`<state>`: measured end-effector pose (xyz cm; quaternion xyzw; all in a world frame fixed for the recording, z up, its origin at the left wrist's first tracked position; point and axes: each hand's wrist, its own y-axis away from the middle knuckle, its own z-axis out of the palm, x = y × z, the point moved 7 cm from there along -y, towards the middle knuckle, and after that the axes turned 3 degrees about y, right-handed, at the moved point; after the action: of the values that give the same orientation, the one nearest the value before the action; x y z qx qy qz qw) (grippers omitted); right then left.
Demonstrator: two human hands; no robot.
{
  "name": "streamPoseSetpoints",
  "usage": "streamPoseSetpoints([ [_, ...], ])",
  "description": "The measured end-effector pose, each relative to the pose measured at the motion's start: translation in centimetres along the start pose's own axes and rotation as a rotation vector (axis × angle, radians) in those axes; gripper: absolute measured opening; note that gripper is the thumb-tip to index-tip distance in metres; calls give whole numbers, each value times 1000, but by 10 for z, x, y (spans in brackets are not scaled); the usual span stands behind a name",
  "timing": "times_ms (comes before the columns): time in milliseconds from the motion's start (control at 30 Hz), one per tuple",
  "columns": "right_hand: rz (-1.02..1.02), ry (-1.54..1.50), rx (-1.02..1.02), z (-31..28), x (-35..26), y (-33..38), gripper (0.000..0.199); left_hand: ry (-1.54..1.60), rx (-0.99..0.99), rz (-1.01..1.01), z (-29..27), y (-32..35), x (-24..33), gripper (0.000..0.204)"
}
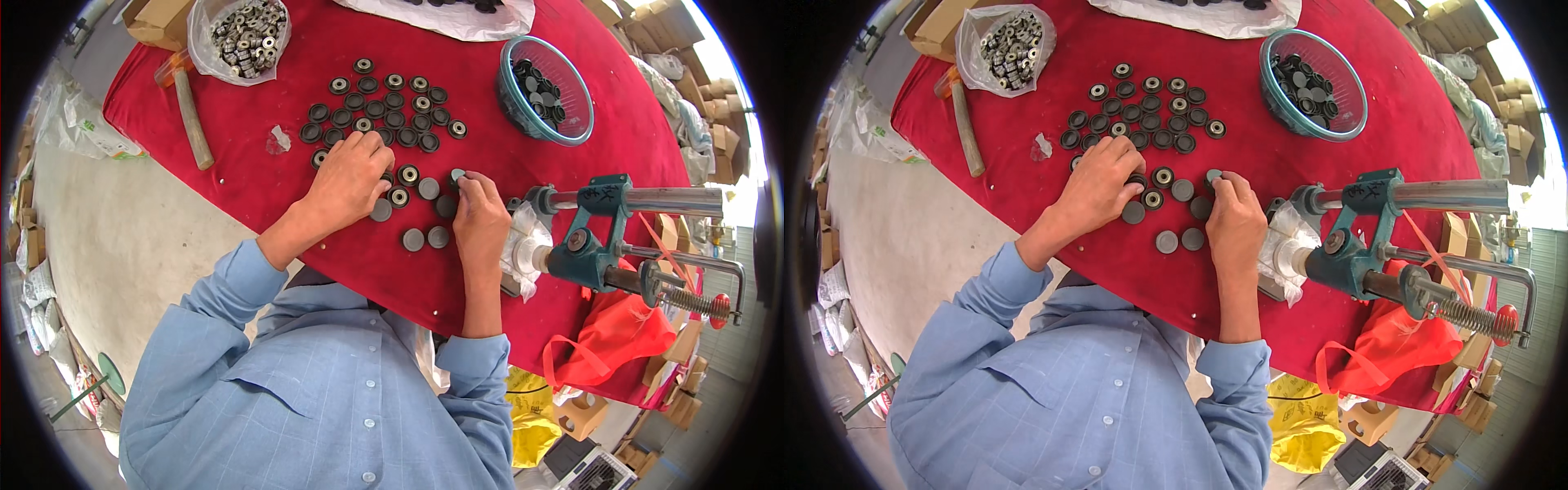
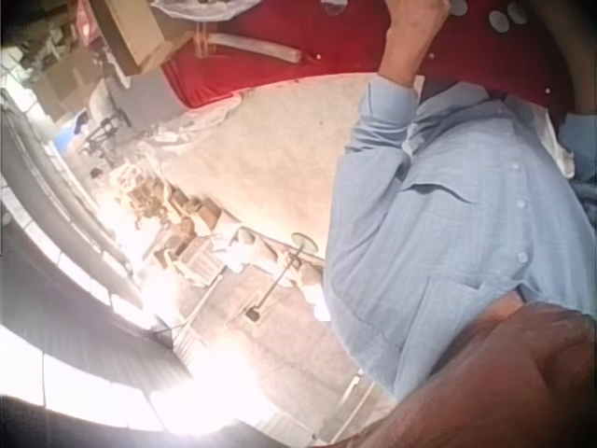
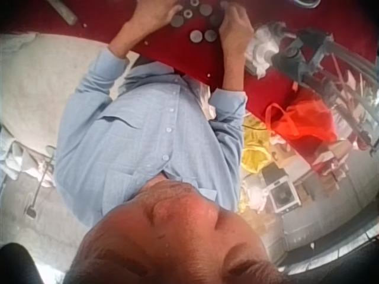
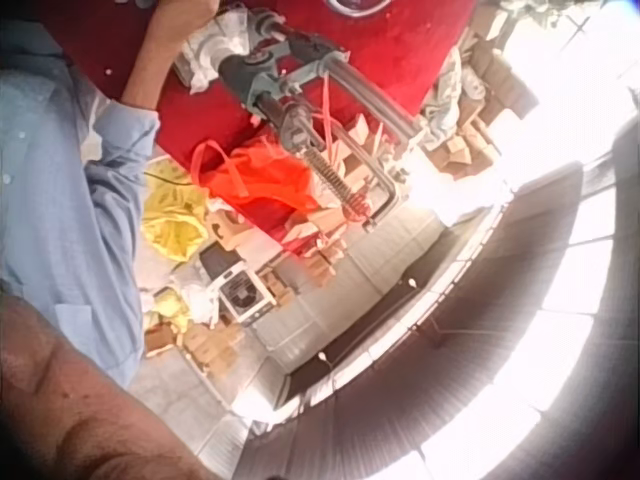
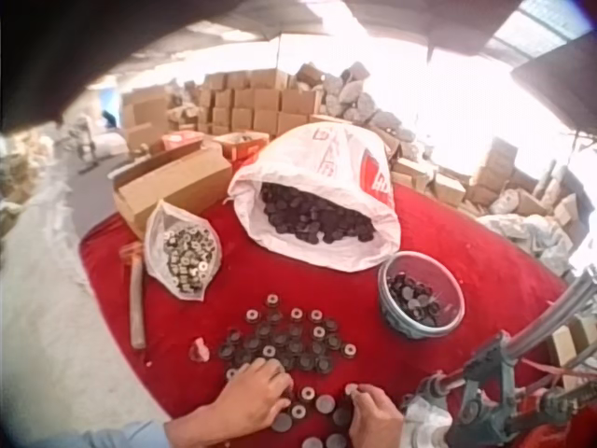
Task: The person arranges small circular magnets on a red tablecloth and then uses a manual press to process them one by one. They pick up each magnet, place it into the press, operate the lever, and then remove the processed item.
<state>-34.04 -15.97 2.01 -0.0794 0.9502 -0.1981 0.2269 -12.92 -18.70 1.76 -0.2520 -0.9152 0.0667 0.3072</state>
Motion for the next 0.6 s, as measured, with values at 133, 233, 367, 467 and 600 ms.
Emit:
streamPoseSetpoints([
  [133, -69, 119, -18, 3, -3, 11, 31, 261, 33, -70, -1, 2, -3, 29],
  [233, -116, 203, -46, 7, -9, 21, 40, 283, 157, -53, -12, 7, 6, 30],
  [367, -136, 269, -97, 6, -14, 29, 50, 210, 222, 85, -1, 24, 20, 28],
  [467, -105, 222, -110, 5, -9, 26, 53, 175, 208, 113, 7, 27, 29, 26],
  [600, -103, 189, -90, 3, -9, 26, 53, 162, 242, 100, 8, 31, 33, 28],
])
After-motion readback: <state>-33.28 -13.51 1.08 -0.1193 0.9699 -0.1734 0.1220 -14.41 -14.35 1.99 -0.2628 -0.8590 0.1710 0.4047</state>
